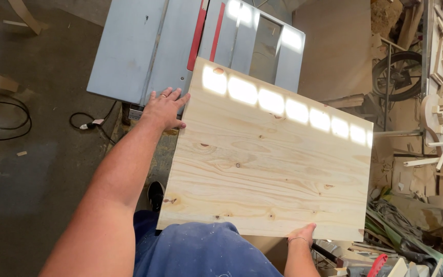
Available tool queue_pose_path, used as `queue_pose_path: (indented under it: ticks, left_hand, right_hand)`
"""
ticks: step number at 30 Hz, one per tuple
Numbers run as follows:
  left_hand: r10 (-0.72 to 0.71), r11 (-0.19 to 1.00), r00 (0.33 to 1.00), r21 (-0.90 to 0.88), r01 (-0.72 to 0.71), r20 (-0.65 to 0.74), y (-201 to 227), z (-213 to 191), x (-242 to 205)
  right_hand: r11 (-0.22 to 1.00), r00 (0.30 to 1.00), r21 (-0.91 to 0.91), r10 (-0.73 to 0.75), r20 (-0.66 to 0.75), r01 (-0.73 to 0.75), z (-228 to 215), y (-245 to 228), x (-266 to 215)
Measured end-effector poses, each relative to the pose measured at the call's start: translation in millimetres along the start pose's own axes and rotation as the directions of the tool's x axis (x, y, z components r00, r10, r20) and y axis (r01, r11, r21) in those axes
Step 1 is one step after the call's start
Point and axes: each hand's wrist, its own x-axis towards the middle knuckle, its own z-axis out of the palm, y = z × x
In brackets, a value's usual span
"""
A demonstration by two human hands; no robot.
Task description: Using a table saw to make a rip cut on a large plywood sheet
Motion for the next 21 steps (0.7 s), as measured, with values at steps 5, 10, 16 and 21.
queue_pose_path:
  ticks: [5, 10, 16, 21]
  left_hand:
    - [0.009, 1.000, 0.998, -0.007, -0.008, 0.056, 5, -20, -9]
    - [0.014, 0.999, 0.991, -0.031, -0.010, 0.134, 10, -35, -17]
    - [0.007, 0.999, 0.990, -0.036, -0.002, 0.142, 11, -37, -14]
    - [-0.004, 0.999, 0.989, -0.036, 0.010, 0.148, 11, -36, -12]
  right_hand:
    - [0.998, 0.997, -0.051, 0.020, -0.069, -0.024, 4, 0, 7]
    - [0.992, 0.992, -0.122, 0.009, -0.126, -0.025, 4, 0, 10]
    - [0.991, 0.994, -0.136, -0.013, -0.109, -0.002, 6, -1, 12]
    - [0.998, 0.995, -0.066, 0.011, -0.100, -0.018, 12, 1, 27]
